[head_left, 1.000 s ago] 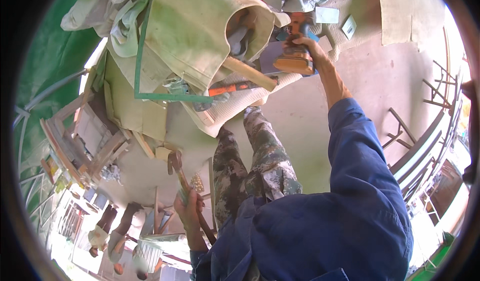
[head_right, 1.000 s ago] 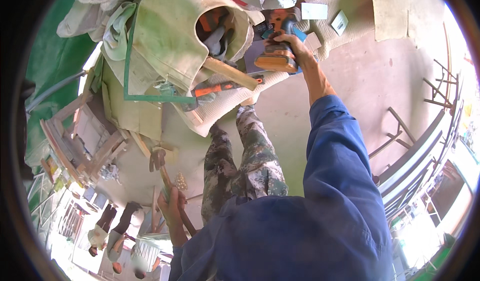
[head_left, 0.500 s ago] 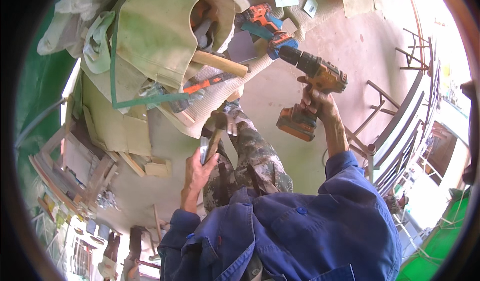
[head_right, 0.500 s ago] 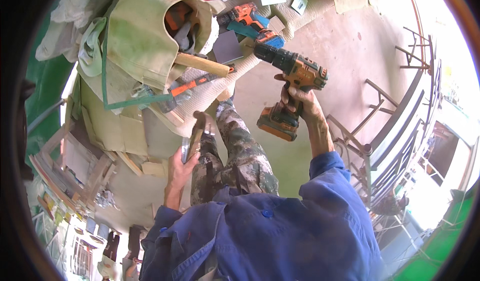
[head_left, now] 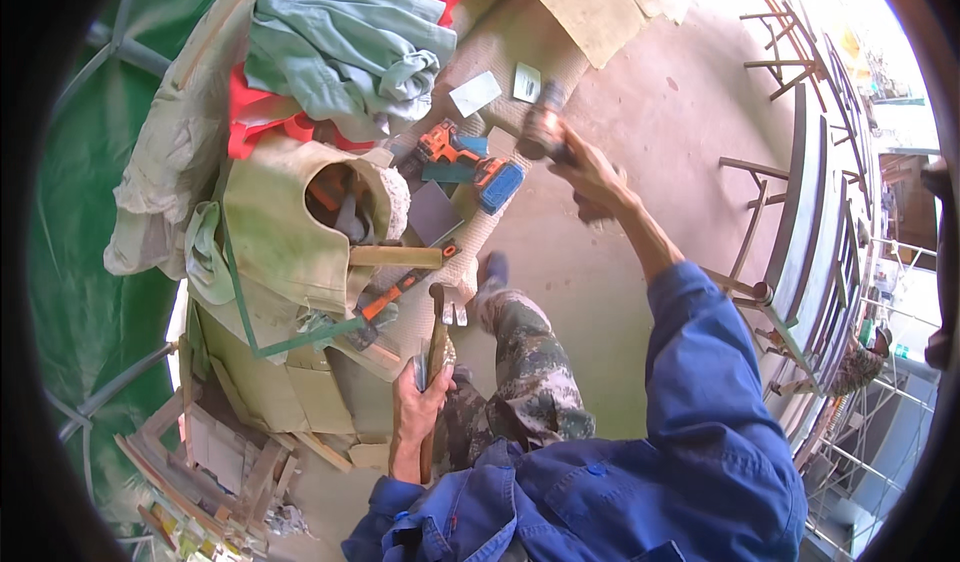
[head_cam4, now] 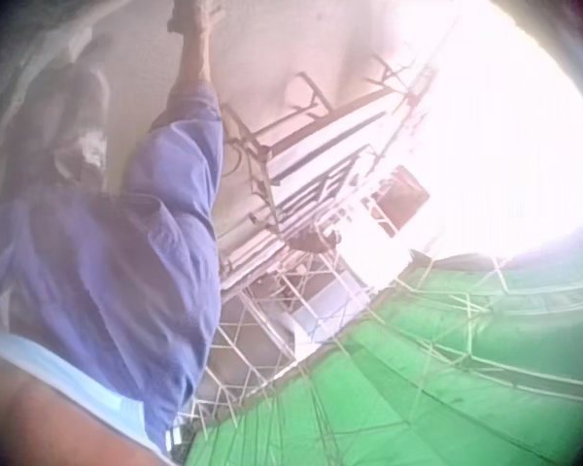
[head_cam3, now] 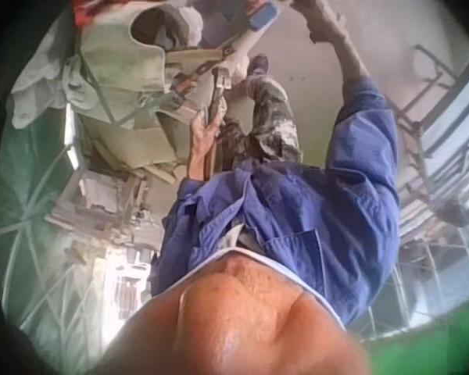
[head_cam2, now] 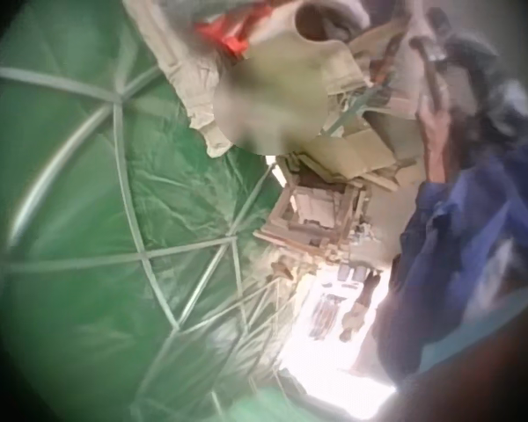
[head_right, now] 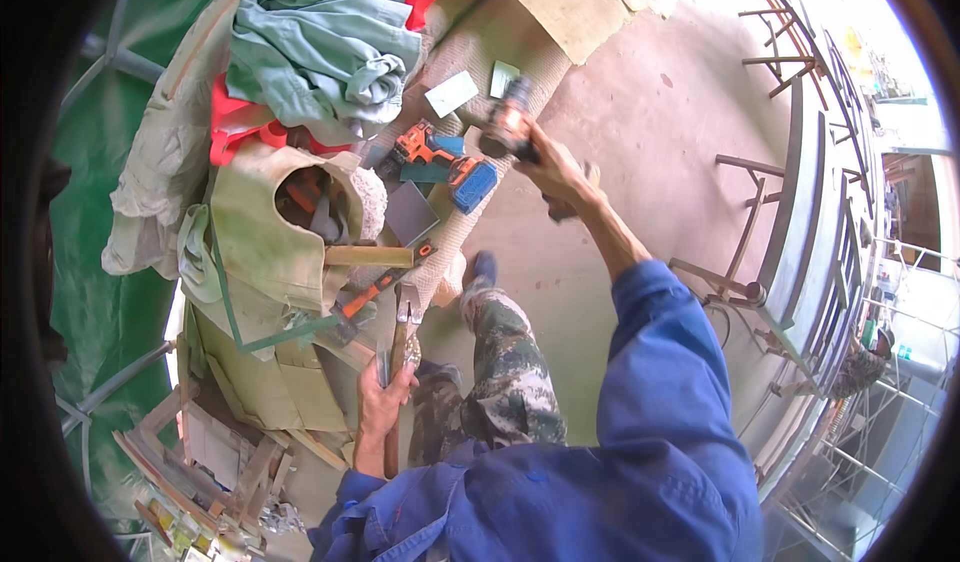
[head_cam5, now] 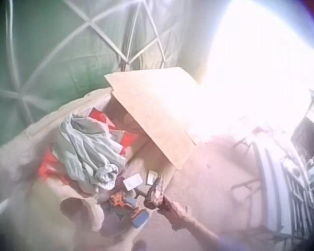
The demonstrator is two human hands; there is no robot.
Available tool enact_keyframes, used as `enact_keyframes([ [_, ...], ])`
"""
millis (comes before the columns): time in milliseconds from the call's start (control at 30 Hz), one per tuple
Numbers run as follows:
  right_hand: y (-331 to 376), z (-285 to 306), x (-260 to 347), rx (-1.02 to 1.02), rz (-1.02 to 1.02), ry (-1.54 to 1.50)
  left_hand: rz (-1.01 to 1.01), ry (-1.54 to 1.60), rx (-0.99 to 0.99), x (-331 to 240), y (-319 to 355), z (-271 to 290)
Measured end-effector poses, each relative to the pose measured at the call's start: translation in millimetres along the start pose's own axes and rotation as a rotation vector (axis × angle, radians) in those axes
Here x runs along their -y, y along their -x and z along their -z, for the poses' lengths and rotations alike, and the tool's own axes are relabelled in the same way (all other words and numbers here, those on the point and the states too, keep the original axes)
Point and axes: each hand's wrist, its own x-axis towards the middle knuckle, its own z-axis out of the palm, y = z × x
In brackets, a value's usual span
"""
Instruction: The person installs ornate gold decorative plates onto a large red curved surface. They use a cordless drill to create pilot holes, then hammer nails into the plates to secure them. The person also handles a hammer, nails, and a measuring square during the process.
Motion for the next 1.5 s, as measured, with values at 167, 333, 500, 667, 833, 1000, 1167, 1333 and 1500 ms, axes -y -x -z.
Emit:
enact_keyframes([
  [167, -170.0, -67.2, -24.7, -0.004, 0.123, 0.254, 0.137, -0.012, -0.134, -19.2, -1.7, -32.5],
  [333, -262.2, -115.8, -25.5, -0.143, 0.293, 0.336, 0.251, 0.034, -0.292, -23.7, -19.4, -74.6],
  [500, -251.4, -113.3, -10.6, -0.469, 0.477, 0.612, 0.269, 0.110, -0.386, -32.1, -27.1, -116.0],
  [667, -156.1, -129.1, 13.5, 0.364, 0.191, 0.591, 0.278, 0.151, -0.428, -45.8, -34.6, -136.0],
  [833, -164.0, -183.2, -23.2, 0.344, 0.086, 0.505, 0.242, 0.193, -0.476, -58.0, -50.0, -142.6],
  [1000, -122.9, -119.8, -14.7, 0.261, -0.048, 0.302, 0.064, 0.078, -0.476, -65.0, -81.7, -138.0],
  [1167, -36.5, -10.3, -15.7, 0.003, -0.278, 0.059, -0.137, -0.026, -0.453, -76.6, -171.8, -127.4],
  [1333, 41.5, 48.7, -79.9, -0.141, -0.449, 0.014, -0.214, -0.516, -0.572, -69.2, -314.9, -113.6],
  [1500, 102.1, 67.1, -85.4, -0.149, -0.628, -0.123, -0.203, -0.769, -0.655, -25.8, -399.1, -94.9],
])
